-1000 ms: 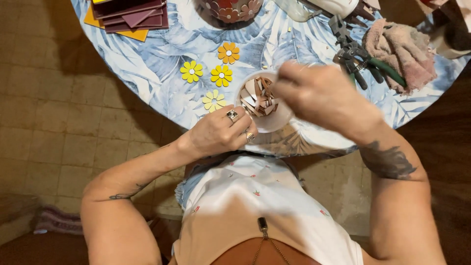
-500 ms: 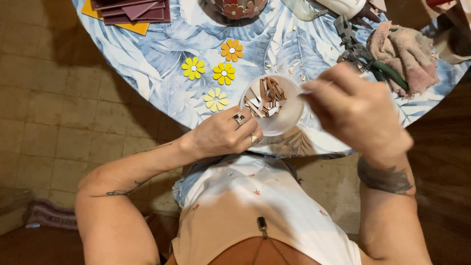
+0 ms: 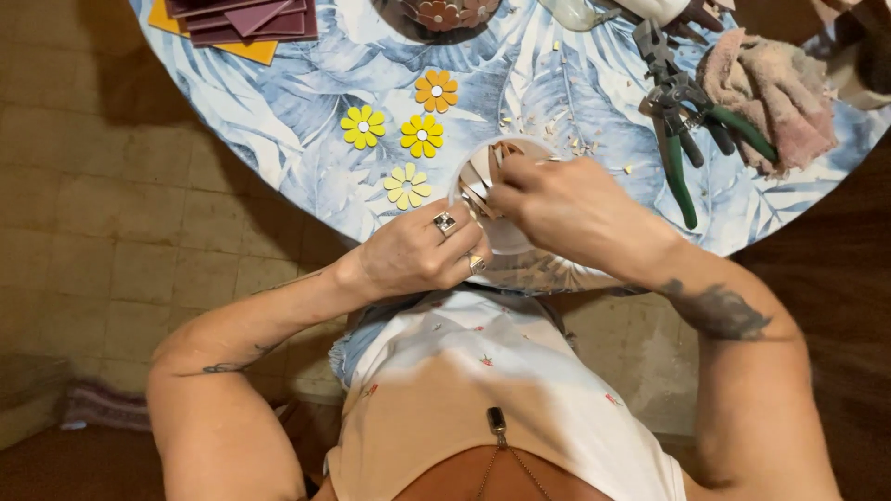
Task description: Using tile nippers to cut small pieces of tile and collecting them in a container for mosaic work.
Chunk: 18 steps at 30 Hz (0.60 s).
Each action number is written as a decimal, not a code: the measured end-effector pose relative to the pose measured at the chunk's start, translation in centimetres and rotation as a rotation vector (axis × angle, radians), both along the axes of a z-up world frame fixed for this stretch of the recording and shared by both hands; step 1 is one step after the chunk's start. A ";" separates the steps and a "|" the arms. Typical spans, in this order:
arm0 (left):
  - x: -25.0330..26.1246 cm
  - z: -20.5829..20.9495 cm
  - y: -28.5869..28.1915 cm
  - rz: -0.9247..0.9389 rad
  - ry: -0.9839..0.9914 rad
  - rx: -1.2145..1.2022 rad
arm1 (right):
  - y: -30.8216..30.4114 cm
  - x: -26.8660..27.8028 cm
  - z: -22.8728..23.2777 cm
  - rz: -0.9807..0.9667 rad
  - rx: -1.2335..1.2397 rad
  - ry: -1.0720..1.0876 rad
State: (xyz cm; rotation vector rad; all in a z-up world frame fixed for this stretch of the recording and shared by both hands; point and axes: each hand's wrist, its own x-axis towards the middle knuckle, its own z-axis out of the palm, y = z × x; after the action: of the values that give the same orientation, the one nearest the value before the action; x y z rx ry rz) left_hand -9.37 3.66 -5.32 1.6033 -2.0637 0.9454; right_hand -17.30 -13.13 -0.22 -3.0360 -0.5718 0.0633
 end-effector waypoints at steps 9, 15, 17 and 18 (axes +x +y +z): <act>-0.3 -1.4 -0.1 -0.016 0.047 -0.114 | 1.4 1.7 -2.6 0.118 -0.257 0.090; -0.3 -0.9 -0.2 -0.016 0.041 -0.109 | 0.4 1.2 -3.5 0.149 -0.310 0.054; -0.4 -0.9 -0.3 -0.009 0.034 -0.103 | 0.0 0.9 -4.2 0.110 -0.279 0.002; -0.4 -0.9 -0.3 -0.006 0.034 -0.104 | 0.2 1.1 -3.5 0.113 -0.280 0.002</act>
State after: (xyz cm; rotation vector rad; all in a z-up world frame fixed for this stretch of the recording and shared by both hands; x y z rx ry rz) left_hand -9.72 3.35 -6.26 1.5490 -1.9624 0.9992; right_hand -16.20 -12.89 -3.72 -3.2668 -0.7974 0.1634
